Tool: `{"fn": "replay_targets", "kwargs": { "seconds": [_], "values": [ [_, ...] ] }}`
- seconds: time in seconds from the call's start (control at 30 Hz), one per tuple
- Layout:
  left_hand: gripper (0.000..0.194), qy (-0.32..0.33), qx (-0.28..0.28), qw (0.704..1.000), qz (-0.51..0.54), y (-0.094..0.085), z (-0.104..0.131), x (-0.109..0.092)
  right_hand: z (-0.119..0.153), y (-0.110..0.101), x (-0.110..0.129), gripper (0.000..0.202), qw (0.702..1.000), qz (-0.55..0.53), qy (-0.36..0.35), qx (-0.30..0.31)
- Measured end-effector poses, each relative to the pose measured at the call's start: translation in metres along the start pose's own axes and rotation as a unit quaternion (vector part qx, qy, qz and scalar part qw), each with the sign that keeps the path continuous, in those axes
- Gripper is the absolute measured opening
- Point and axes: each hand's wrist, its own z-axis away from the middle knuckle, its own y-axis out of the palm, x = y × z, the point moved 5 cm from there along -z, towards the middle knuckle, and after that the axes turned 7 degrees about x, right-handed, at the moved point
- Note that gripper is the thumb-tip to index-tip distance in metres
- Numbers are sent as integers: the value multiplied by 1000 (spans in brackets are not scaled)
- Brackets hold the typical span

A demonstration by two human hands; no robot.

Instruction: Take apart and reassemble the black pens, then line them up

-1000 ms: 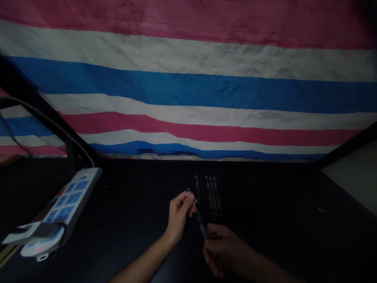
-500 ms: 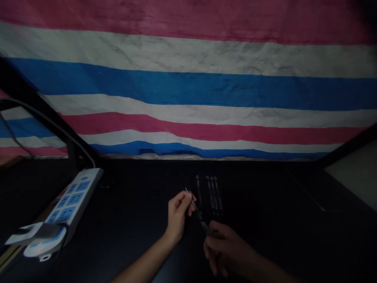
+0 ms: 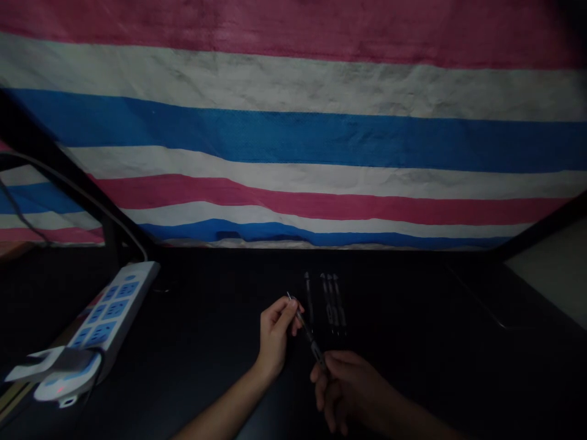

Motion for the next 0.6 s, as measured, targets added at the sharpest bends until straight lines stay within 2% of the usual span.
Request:
{"fn": "replay_targets", "kwargs": {
  "seconds": [0.07,0.13,0.23,0.4,0.6],
  "values": [
    [33,3,-1,1000,0,-1,0,0,0,-1,0,43,1000,4,-3,-17],
    [32,5,1,1000,-3,-1,1,0,1,-3,0,34,999,29,-12,-34],
    [32,5,5,1000,-7,-1,3,2,1,-5,-3,30,999,44,-12,-30],
    [32,12,-4,1000,-10,-2,3,1,0,-4,-3,41,999,27,-17,-25],
    [33,11,7,1000,-16,0,3,-2,3,-4,5,32,988,137,-19,-62]
  ]
}}
